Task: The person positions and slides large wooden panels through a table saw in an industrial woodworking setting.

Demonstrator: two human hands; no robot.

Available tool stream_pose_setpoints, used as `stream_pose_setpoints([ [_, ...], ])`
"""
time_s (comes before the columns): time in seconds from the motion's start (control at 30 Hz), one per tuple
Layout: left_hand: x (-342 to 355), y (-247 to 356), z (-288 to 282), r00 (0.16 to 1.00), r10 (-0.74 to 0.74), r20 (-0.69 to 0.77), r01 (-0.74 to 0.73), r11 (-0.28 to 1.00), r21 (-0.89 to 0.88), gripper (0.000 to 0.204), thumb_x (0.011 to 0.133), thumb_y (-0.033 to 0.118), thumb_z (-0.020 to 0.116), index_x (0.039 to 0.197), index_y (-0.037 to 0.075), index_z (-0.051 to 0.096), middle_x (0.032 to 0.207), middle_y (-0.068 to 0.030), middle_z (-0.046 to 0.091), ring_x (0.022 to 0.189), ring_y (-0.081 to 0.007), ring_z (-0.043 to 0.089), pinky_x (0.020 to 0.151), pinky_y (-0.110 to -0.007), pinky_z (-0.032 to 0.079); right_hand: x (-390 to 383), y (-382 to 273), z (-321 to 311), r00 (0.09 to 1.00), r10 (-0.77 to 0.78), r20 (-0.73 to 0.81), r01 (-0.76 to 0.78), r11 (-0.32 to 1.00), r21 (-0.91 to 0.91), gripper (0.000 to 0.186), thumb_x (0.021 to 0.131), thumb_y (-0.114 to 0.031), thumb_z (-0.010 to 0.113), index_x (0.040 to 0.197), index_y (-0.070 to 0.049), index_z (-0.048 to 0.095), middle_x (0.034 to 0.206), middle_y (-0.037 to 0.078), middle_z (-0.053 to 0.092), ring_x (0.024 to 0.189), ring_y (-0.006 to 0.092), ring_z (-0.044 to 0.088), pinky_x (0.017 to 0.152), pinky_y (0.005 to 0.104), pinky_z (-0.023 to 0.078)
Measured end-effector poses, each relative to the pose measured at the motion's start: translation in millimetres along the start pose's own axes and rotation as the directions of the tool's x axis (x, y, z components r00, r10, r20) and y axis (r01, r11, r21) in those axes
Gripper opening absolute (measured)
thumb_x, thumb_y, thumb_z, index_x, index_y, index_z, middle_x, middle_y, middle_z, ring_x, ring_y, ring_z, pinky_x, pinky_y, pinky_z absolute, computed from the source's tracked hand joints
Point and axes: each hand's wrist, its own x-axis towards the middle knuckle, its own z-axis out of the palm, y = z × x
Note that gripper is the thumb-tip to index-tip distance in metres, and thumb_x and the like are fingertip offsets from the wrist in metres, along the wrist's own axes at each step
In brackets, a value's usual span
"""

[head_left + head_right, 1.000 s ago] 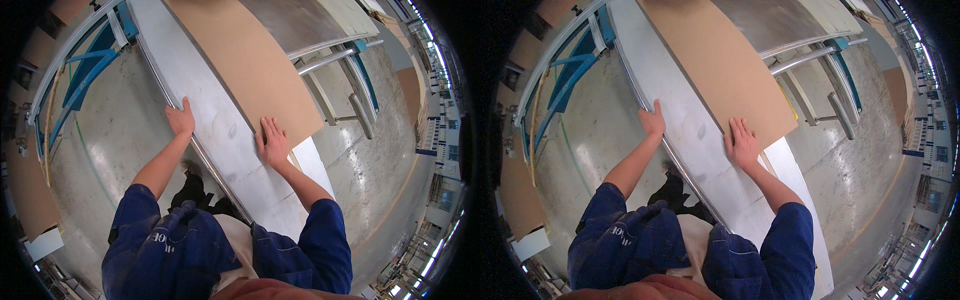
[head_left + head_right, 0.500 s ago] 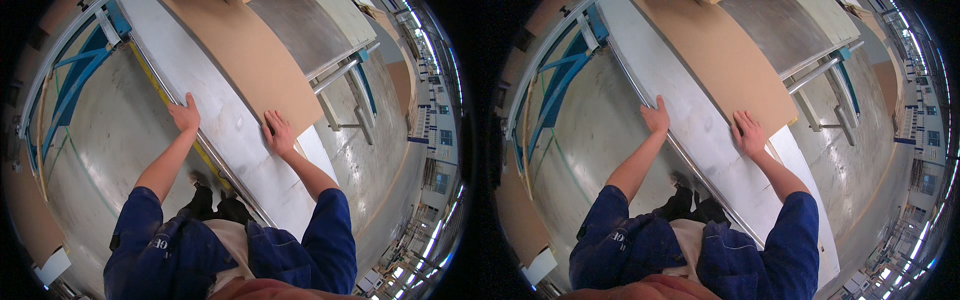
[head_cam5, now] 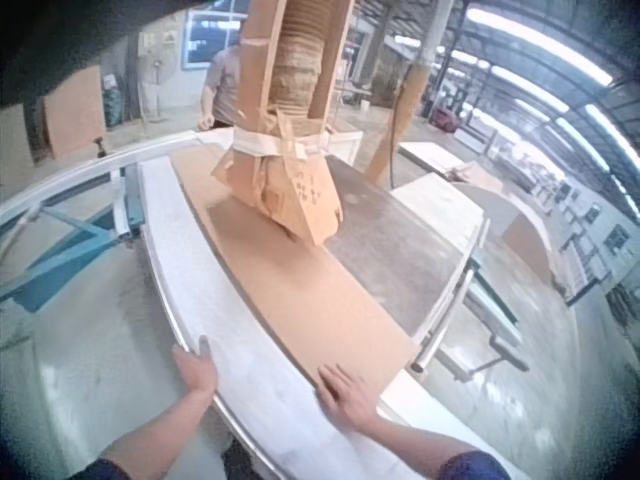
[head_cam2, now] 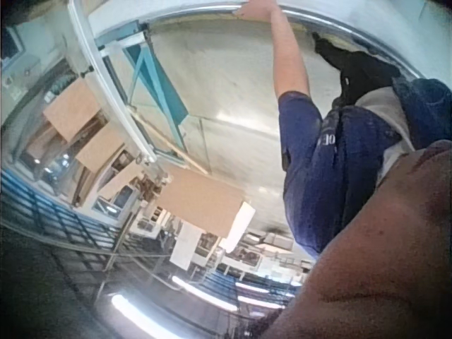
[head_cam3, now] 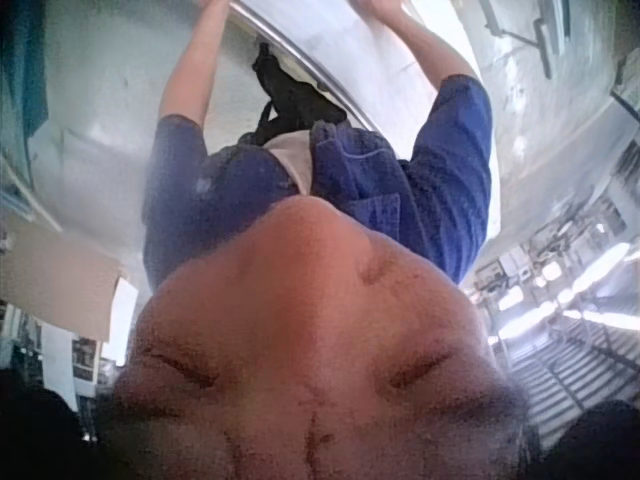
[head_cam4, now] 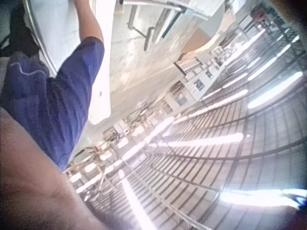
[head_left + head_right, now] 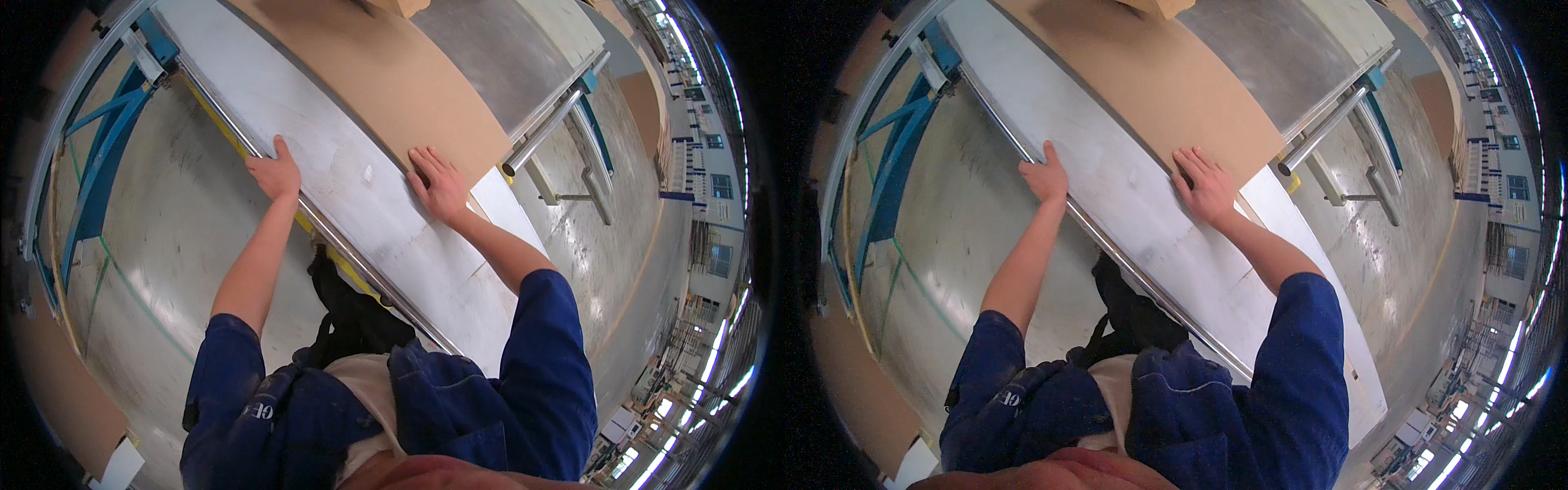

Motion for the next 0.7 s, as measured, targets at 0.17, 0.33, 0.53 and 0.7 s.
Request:
stream_pose_setpoints([
  [0.17, 8.7, -4.1, 4.8, 0.999, 0.043, -0.028, -0.043, 0.999, -0.015, 0.088, 0.095, 0.056, 0.062, 0.136, -0.018, 0.036, 0.128, -0.0346, 0.051, 0.122, -0.0476, 0.053, 0.103, -0.051, 0.046, 3.2, 3.7, 4.9, 0.998, -0.027, -0.05, 0.028, 0.999, 0.019, 0.042, 0.097, -0.031, 0.065, 0.135, -0.014, 0.063, 0.14, 0.005, 0.063, 0.134, 0.0278, 0.056, 0.098, 0.042, 0.05],
  [0.33, 14.8, -5.8, 8.3, 1.0, -0.03, 0.003, 0.03, 0.998, 0.052, 0.091, 0.094, 0.059, 0.062, 0.136, -0.018, 0.037, 0.13, -0.0361, 0.051, 0.122, -0.048, 0.054, 0.103, -0.052, 0.046, 4.4, 6.4, 9.3, 1.0, 0.023, 0.02, -0.022, 1.0, -0.013, 0.042, 0.097, -0.032, 0.064, 0.135, -0.014, 0.062, 0.14, 0.005, 0.063, 0.133, 0.0259, 0.057, 0.098, 0.0406, 0.049],
  [0.53, 8.9, -5.8, 8.1, 0.998, -0.009, -0.064, 0.011, 0.999, 0.031, 0.089, 0.093, 0.061, 0.061, 0.135, -0.014, 0.039, 0.128, -0.0351, 0.055, 0.117, -0.0488, 0.058, 0.101, -0.052, 0.047, 1.6, 9.5, 12.6, 0.999, -0.009, -0.032, 0.009, 1.0, 0.018, 0.043, 0.096, -0.033, 0.064, 0.135, -0.015, 0.062, 0.139, 0.005, 0.063, 0.132, 0.025, 0.057, 0.093, 0.0386, 0.05],
  [0.7, 12.9, -4.3, 8.7, 0.998, -0.015, -0.068, 0.011, 0.999, -0.046, 0.088, 0.093, 0.062, 0.062, 0.135, -0.013, 0.041, 0.125, -0.035, 0.059, 0.115, -0.049, 0.061, 0.1, -0.051, 0.048, 5.7, 10.9, 14.1, 0.993, -0.061, -0.104, 0.066, 0.997, 0.044, 0.043, 0.096, -0.032, 0.063, 0.135, -0.013, 0.062, 0.14, 0.005, 0.063, 0.133, 0.0246, 0.056, 0.093, 0.0389, 0.049],
])
